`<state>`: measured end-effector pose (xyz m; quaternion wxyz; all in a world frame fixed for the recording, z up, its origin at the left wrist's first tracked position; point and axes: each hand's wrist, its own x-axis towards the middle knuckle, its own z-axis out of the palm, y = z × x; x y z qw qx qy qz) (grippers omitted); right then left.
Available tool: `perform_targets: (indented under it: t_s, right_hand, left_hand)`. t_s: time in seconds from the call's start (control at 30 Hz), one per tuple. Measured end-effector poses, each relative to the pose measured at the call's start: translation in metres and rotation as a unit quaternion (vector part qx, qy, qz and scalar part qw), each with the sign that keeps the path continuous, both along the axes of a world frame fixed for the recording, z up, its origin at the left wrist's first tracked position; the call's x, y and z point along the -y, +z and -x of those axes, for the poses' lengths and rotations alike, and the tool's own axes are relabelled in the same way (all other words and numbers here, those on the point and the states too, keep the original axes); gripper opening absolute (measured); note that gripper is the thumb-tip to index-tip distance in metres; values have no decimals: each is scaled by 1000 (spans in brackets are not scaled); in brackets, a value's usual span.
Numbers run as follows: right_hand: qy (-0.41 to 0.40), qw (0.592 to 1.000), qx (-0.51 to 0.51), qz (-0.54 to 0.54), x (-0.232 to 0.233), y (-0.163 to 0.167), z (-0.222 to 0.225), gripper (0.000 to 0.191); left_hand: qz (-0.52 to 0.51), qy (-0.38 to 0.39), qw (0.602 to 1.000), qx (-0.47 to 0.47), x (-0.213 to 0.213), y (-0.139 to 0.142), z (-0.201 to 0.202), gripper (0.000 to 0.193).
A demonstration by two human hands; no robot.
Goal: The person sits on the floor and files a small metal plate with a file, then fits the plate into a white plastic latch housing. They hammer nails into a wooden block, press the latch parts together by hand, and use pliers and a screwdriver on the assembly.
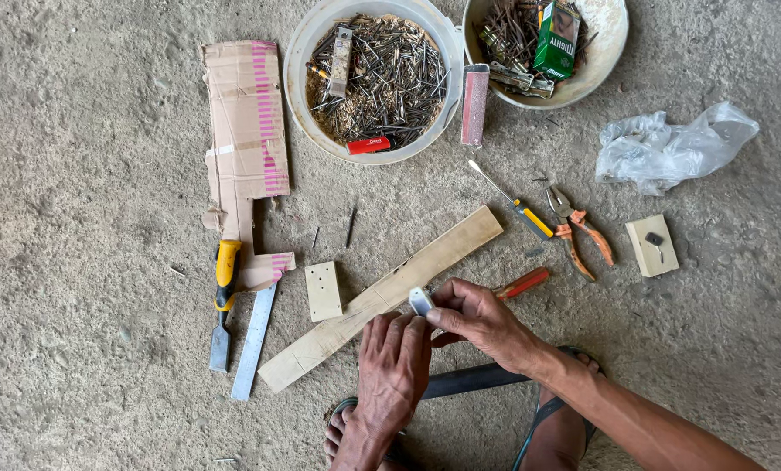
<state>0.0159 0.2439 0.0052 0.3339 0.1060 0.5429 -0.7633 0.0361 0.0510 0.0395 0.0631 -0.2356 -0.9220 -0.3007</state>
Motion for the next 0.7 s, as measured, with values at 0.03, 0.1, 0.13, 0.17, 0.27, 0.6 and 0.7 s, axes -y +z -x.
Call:
perform_targets:
  t_s: [0.03,0.1,0.13,0.17,0.27,0.6,0.7]
  right_hand:
    - [5,1000,-3,-2,0,2,1,31]
    - [14,1000,-10,-5,2,5,4,41]
    - [11,1000,-23,10,3,6,4,43]
    - [9,999,-37,25,5,7,4,44]
    - [25,990,-130,-39,9,6,2,44]
    - [2,993,4,116,-14,5,20,26]
    - [41,998,-32,30,-15,14,21,39]
  left_hand:
    - [-10,-7,1000,9,1,-2,0,24]
    - [-30,-21,999,26,3,-7,-2,20]
    - [-41,-12,997,57,5,-10,-3,16]
    - [-51,-2,995,88,6,-14,-4,13]
    - [-88,37,983,157,10,-26,-8,4]
    - [-467,131,716,502,20,-23,1,24]
    - [-480,172,688,517,17,-18,3,21]
